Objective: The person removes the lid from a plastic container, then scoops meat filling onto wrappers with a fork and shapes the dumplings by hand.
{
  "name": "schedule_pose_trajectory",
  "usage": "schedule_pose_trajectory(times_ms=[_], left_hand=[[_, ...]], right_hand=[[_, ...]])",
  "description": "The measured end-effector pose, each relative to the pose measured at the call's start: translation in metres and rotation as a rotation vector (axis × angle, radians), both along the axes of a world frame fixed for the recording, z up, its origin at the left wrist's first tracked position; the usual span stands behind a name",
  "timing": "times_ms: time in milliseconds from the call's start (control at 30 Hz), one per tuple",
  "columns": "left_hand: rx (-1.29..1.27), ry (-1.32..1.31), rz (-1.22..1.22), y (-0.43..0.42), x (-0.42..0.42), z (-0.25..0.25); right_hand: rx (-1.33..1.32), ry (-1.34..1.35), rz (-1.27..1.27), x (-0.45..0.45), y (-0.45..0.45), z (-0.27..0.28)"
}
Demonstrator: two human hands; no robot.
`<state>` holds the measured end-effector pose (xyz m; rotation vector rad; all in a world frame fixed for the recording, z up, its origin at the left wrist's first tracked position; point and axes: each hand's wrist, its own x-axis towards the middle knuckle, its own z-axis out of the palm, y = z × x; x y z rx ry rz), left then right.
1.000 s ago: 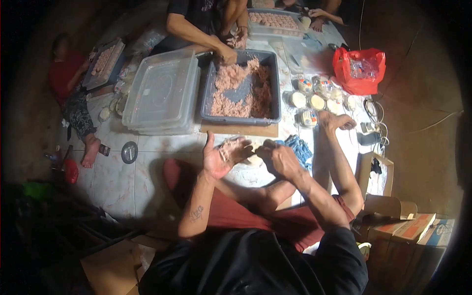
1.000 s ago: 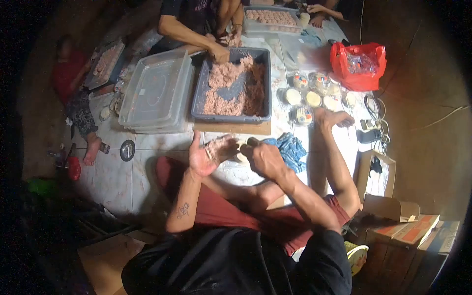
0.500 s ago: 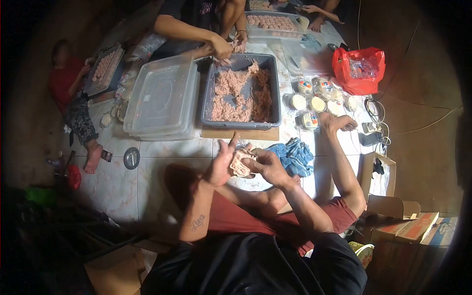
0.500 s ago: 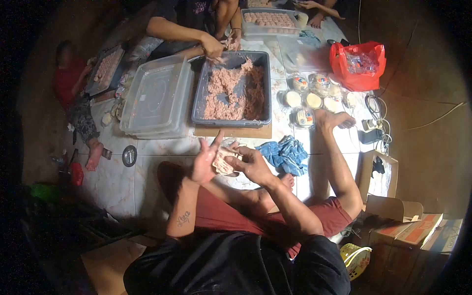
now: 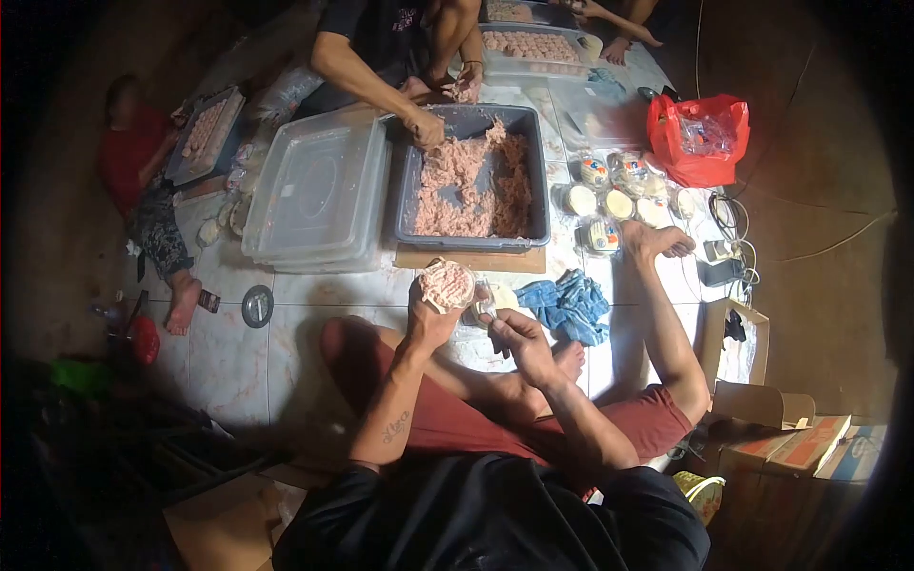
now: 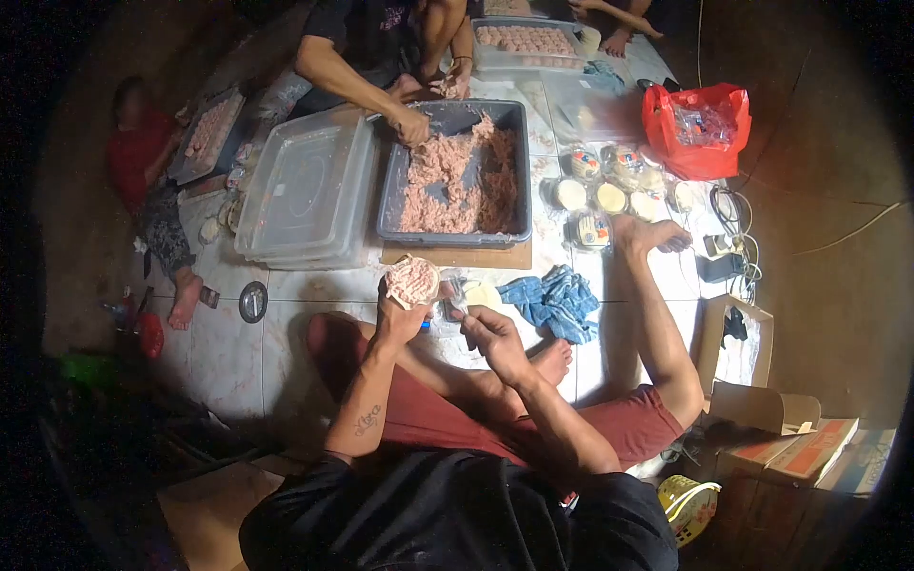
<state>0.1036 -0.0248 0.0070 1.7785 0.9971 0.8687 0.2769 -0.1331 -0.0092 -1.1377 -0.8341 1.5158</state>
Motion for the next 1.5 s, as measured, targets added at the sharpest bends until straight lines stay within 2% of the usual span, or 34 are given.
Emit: schedule_pose_trajectory(times_ms=[67,100,133,200,267,333,367,400,433,467,500,533,567,600,633,667,733,767,800,867,933,967,1000,1067,1133,1167,1200,1267,1300,1367,1400,1467,1500], left_hand=[[0.209,-0.012,-0.044,0.001,0.005,-0.010],[0.099,-0.049,-0.027,-0.011,0.008,0.019],[0.095,-0.048,-0.029,-0.013,0.007,0.021],[0.158,0.164,0.137,-0.011,0.005,0.023],[0.118,0.117,0.155,-0.001,0.001,0.016],[0.001,-0.113,0.020,0.002,-0.010,0.015],[0.118,-0.213,0.114,0.003,-0.009,0.002],[0.122,-0.213,0.115,0.001,-0.007,0.000],[-0.016,-0.327,0.117,-0.002,-0.005,-0.003],[-0.155,-0.439,0.116,-0.003,-0.003,-0.005],[0.017,-0.210,-0.018,-0.002,-0.001,0.005],[0.035,-0.168,-0.115,-0.004,0.000,0.008],[0.056,-0.049,-0.040,-0.006,0.000,0.011],[0.082,0.071,0.036,-0.005,-0.001,0.015],[0.078,0.073,0.039,-0.008,-0.002,0.020],[0.084,0.031,0.126,-0.009,-0.001,0.025],[0.097,-0.011,0.217,-0.003,-0.007,0.022],[0.039,-0.091,0.118,0.002,-0.016,0.011],[-0.015,-0.173,0.016,0.006,-0.019,0.015],[0.023,-0.242,0.090,-0.002,-0.011,0.018],[-0.144,-0.479,0.116,-0.008,-0.002,0.014],[-0.137,-0.534,0.056,-0.012,0.005,-0.002],[-0.093,-0.449,-0.017,-0.016,0.009,-0.006],[-0.141,-0.317,0.203,-0.019,0.017,-0.019],[0.098,-0.125,0.271,-0.015,0.008,0.013],[-0.004,-0.269,0.090,-0.009,-0.005,0.015],[-0.108,-0.235,-0.092,-0.005,-0.024,0.017],[-0.127,-0.028,0.044,-0.006,-0.036,0.021],[-0.128,-0.026,0.048,-0.008,-0.035,0.024],[-0.042,-0.137,0.076,-0.007,-0.030,0.031],[-0.044,-0.137,0.074,-0.006,-0.031,0.035],[-0.148,-0.182,-0.163,-0.002,-0.037,0.041],[-0.185,-0.244,-0.139,-0.002,-0.036,0.042]], right_hand=[[0.120,-0.186,-0.038,-0.002,0.006,0.000],[0.304,-0.510,-0.027,0.005,0.011,0.009],[0.493,-0.835,-0.012,0.012,0.016,0.023],[0.484,-0.868,-0.038,0.017,0.018,0.041],[0.416,-0.900,-0.111,0.021,0.021,0.045],[0.441,-0.895,-0.097,0.025,0.017,0.017],[0.270,-0.569,-0.046,0.023,0.014,0.006],[0.100,-0.244,0.003,0.021,0.011,0.005],[0.113,-0.165,0.031,0.014,0.007,0.003],[0.139,-0.172,0.042,0.007,0.006,0.000],[0.240,-0.279,-0.002,-0.004,0.009,0.001],[0.337,-0.387,-0.045,-0.011,0.011,0.003],[0.334,-0.387,-0.045,-0.006,0.013,0.007],[0.398,-0.606,-0.052,0.002,0.017,0.014],[0.456,-0.823,-0.055,0.005,0.017,0.023],[0.383,-0.843,-0.096,0.005,0.015,0.033],[0.355,-0.742,-0.106,0.013,0.011,0.017],[0.378,-0.597,-0.136,0.012,0.010,0.004],[0.383,-0.598,-0.132,0.012,0.007,0.003],[0.061,-0.102,0.019,0.010,-0.003,0.001],[0.099,-0.004,0.033,-0.005,-0.005,-0.002],[0.152,-0.064,-0.001,-0.016,-0.004,-0.004],[0.204,-0.125,-0.036,-0.027,-0.003,-0.002],[0.416,-0.303,-0.095,-0.030,0.006,0.002],[0.396,-0.647,-0.089,-0.013,0.004,0.018],[0.383,-0.704,-0.105,-0.004,0.003,0.025],[0.321,-0.659,-0.137,0.002,-0.003,0.021],[0.274,-0.562,-0.094,0.008,-0.012,0.014],[0.273,-0.559,-0.091,0.005,-0.016,0.009],[0.070,-0.254,-0.028,0.001,-0.021,-0.001],[0.069,-0.254,-0.029,-0.001,-0.023,0.001],[0.028,-0.208,0.033,-0.005,-0.023,0.005],[0.083,-0.180,0.034,-0.008,-0.023,0.005]])
